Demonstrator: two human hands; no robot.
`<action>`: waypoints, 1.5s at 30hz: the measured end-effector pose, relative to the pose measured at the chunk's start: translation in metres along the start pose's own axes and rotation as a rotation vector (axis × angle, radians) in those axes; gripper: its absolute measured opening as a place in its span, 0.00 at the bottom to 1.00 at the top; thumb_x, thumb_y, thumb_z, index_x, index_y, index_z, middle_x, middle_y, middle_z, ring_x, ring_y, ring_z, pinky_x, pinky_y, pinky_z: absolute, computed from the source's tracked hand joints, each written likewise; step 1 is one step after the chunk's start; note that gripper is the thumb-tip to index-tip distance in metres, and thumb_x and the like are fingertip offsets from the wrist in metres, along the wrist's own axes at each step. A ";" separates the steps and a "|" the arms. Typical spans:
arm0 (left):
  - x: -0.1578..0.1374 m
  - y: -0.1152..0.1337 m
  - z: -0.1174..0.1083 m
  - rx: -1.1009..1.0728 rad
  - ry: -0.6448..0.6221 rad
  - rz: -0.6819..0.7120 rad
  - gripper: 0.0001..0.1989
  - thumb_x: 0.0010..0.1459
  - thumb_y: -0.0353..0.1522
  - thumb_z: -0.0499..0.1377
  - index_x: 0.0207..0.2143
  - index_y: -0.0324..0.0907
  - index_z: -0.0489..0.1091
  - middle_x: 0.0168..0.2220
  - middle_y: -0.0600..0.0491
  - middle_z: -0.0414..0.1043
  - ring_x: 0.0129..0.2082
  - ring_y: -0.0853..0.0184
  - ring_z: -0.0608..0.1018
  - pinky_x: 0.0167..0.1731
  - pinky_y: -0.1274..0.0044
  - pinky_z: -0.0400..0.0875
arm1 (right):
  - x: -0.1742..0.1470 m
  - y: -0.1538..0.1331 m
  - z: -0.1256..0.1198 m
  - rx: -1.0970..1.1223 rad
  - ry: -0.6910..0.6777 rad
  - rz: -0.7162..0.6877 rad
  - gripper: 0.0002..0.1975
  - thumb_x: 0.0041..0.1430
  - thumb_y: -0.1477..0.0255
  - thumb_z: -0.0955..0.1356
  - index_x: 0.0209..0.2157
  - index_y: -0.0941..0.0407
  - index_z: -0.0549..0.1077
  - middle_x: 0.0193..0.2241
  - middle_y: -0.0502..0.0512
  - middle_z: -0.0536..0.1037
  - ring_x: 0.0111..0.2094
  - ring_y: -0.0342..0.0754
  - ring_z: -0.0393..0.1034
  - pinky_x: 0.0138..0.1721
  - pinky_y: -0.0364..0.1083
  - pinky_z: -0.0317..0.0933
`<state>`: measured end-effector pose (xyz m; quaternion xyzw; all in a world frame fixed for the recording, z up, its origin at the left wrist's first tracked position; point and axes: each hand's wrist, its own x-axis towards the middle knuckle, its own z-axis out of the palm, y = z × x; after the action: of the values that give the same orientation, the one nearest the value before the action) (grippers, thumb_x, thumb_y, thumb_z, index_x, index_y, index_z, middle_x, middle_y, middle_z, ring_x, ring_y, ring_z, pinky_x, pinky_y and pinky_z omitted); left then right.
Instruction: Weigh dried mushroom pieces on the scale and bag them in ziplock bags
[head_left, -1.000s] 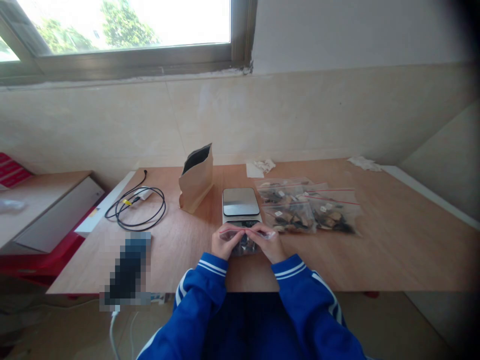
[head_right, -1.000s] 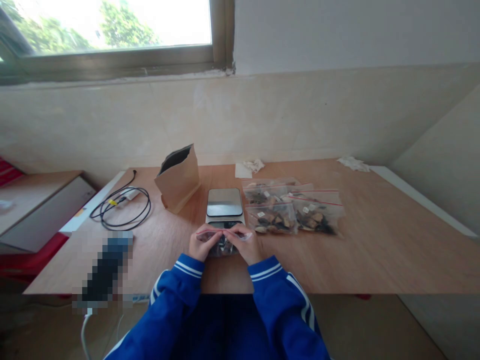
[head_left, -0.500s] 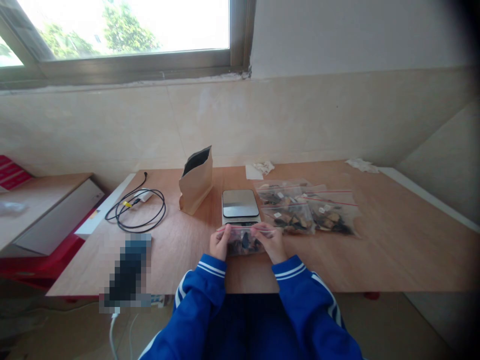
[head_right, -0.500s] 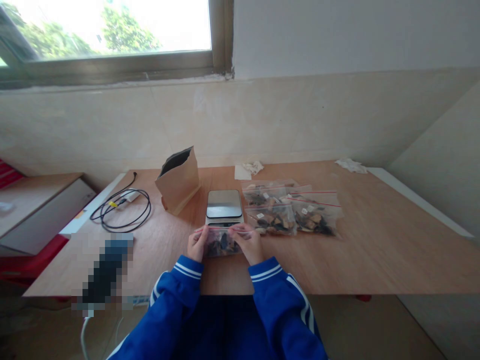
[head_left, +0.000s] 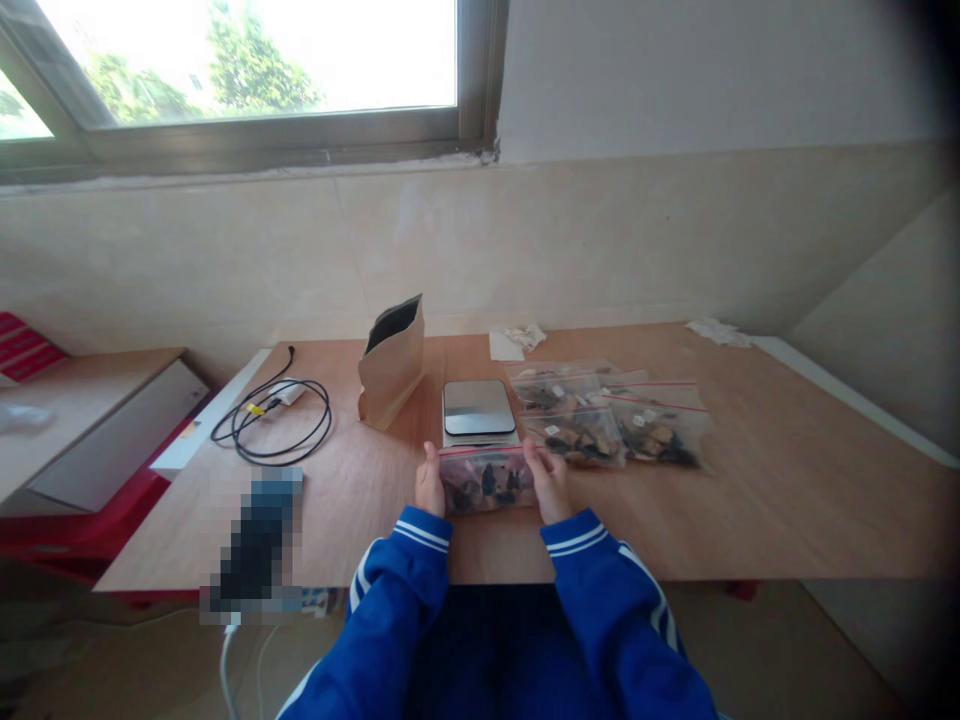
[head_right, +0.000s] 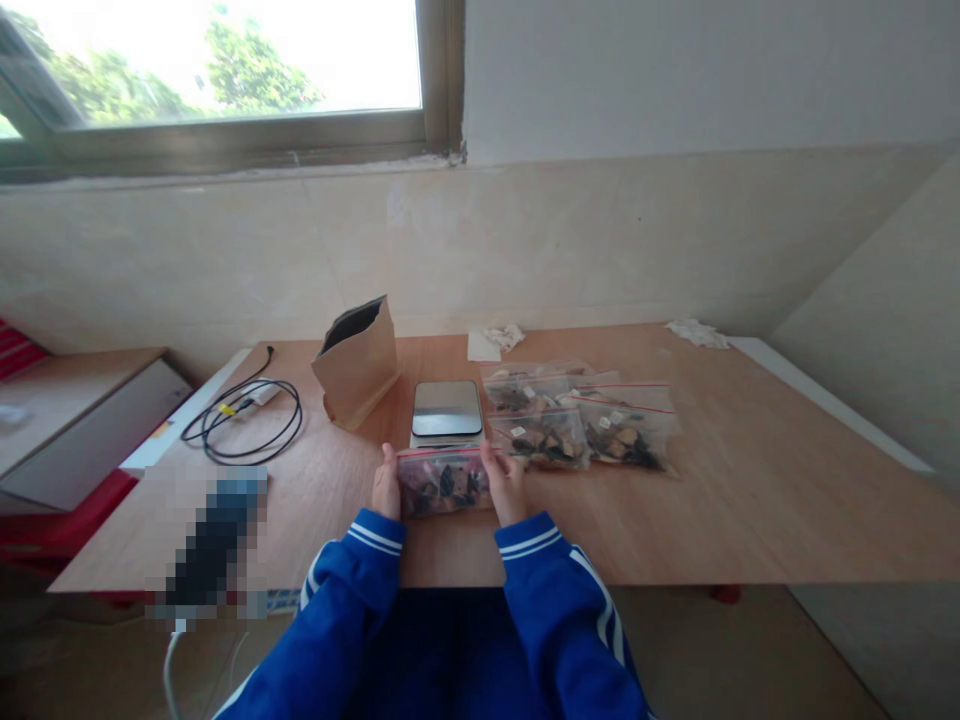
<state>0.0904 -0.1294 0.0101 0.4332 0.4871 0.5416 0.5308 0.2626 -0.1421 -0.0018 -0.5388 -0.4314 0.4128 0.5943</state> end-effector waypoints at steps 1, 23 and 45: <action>0.000 0.001 0.000 -0.029 0.005 -0.028 0.41 0.48 0.64 0.46 0.24 0.36 0.77 0.20 0.45 0.76 0.23 0.62 0.79 0.34 0.70 0.75 | 0.000 0.000 0.000 -0.003 0.001 0.007 0.31 0.52 0.42 0.64 0.22 0.56 0.79 0.20 0.57 0.78 0.23 0.50 0.71 0.28 0.48 0.64; 0.005 -0.005 -0.006 -0.090 -0.006 0.020 0.34 0.49 0.60 0.54 0.28 0.35 0.75 0.20 0.48 0.74 0.16 0.71 0.71 0.18 0.79 0.61 | 0.043 0.003 -0.101 -0.197 0.279 0.036 0.34 0.52 0.39 0.60 0.13 0.55 0.68 0.13 0.55 0.70 0.18 0.46 0.60 0.23 0.47 0.55; 0.030 -0.022 -0.049 0.376 0.814 0.454 0.27 0.49 0.36 0.62 0.51 0.39 0.60 0.54 0.41 0.60 0.46 0.60 0.71 0.46 0.66 0.67 | 0.052 0.031 -0.063 -1.305 0.362 -0.377 0.20 0.64 0.68 0.58 0.50 0.62 0.71 0.53 0.70 0.69 0.52 0.63 0.62 0.51 0.57 0.54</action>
<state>0.0439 -0.1040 -0.0207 0.3699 0.6372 0.6714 0.0795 0.3367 -0.1078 -0.0326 -0.7617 -0.5713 -0.1367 0.2736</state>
